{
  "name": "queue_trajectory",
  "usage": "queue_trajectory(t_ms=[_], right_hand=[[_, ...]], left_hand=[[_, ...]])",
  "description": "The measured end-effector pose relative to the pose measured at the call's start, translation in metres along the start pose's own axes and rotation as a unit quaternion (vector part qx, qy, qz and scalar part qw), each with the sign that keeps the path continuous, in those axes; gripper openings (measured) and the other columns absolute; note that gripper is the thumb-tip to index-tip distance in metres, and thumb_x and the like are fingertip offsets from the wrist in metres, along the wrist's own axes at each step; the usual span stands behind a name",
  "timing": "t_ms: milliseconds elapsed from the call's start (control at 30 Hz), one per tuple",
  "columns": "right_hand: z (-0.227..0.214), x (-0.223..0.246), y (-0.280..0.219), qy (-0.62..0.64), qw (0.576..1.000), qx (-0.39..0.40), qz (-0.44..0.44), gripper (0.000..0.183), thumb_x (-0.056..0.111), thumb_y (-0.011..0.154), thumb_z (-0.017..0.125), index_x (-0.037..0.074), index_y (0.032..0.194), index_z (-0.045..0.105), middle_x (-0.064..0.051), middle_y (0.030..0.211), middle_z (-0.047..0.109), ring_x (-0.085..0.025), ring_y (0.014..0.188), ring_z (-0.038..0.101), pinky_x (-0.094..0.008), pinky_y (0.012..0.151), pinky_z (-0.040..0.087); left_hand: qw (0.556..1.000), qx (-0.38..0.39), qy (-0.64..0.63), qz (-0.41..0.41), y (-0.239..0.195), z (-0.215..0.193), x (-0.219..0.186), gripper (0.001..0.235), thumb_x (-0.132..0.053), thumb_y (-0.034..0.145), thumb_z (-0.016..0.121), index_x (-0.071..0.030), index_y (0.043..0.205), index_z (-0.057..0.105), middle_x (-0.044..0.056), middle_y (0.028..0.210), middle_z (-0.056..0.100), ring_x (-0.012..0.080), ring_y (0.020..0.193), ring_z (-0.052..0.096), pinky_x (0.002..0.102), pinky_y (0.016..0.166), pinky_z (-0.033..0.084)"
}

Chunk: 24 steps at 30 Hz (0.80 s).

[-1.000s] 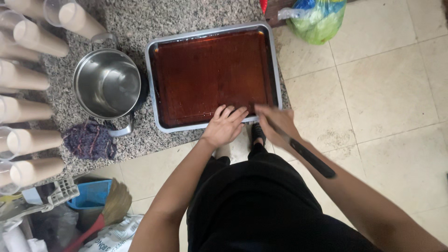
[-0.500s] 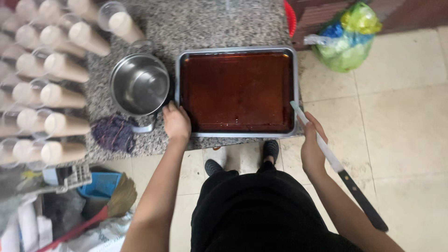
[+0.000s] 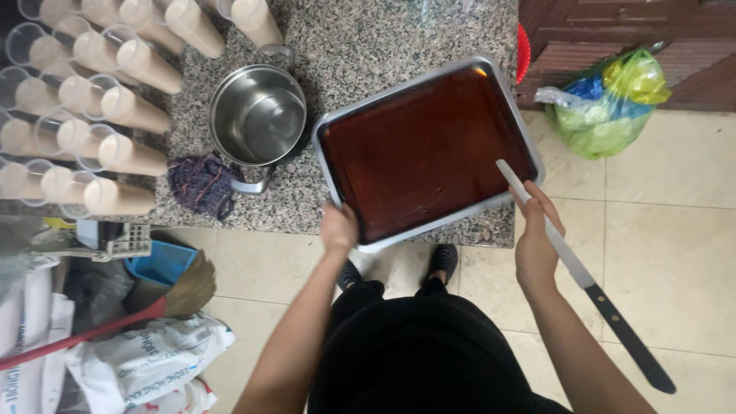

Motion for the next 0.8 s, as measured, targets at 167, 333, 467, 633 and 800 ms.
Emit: queue_trajectory(t_ms=[167,333,467,633,800], right_hand=[[0.000,0.001,0.004,-0.038,0.999,-0.002,0.013,0.043,0.018,0.109,0.039,-0.005,0.141,0.053,-0.024,0.134,0.065,-0.026,0.138,0.055,-0.035,0.118,0.034],[-0.002,0.003,-0.006,-0.049,0.999,0.002,0.017,0.042,0.021,0.110,0.040,-0.005,0.140,0.053,-0.024,0.136,0.064,-0.027,0.137,0.055,-0.035,0.117,0.037],[-0.008,0.001,-0.009,-0.043,0.999,0.000,0.012,0.042,0.021,0.111,0.039,-0.005,0.141,0.053,-0.024,0.138,0.062,-0.027,0.139,0.055,-0.035,0.118,0.036],[-0.016,-0.008,-0.003,-0.068,0.998,0.000,-0.006,0.042,0.021,0.110,0.039,-0.006,0.141,0.053,-0.024,0.137,0.063,-0.027,0.135,0.058,-0.036,0.115,0.040],[0.020,-0.023,0.014,-0.143,0.983,0.118,-0.005,0.042,0.023,0.111,0.042,-0.002,0.142,0.055,-0.018,0.129,0.069,-0.024,0.124,0.064,-0.035,0.110,0.046]], left_hand=[[0.867,0.205,-0.282,-0.355,-0.103,0.103,-0.040,0.037,-0.010,0.104,0.044,0.007,0.134,0.032,0.030,0.118,0.061,0.0422,0.092,0.075,0.040,0.071,0.068],[0.709,0.289,-0.490,-0.416,-0.166,0.159,-0.141,0.036,-0.010,0.107,0.035,0.003,0.140,0.039,0.022,0.132,0.057,0.0362,0.102,0.072,0.041,0.083,0.063],[0.732,0.448,-0.394,-0.329,-0.183,0.149,-0.163,0.042,-0.016,0.108,0.037,0.002,0.145,0.038,0.022,0.128,0.063,0.0338,0.100,0.074,0.037,0.081,0.065],[0.855,0.402,-0.327,-0.028,-0.138,0.062,-0.150,0.046,0.000,0.089,0.049,-0.004,0.132,0.061,0.016,0.115,0.075,0.0306,0.085,0.072,0.042,0.071,0.064],[0.873,0.122,0.065,0.468,-0.048,-0.054,-0.150,0.062,-0.047,0.100,0.048,-0.009,0.148,0.041,0.013,0.157,0.043,0.0289,0.148,0.039,0.045,0.125,0.024]])
Point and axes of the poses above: each hand's wrist, its own y-axis towards the middle knuckle, its own z-axis out of the palm, x = y × z, the point moved 8 cm from there along y, towards the middle knuckle
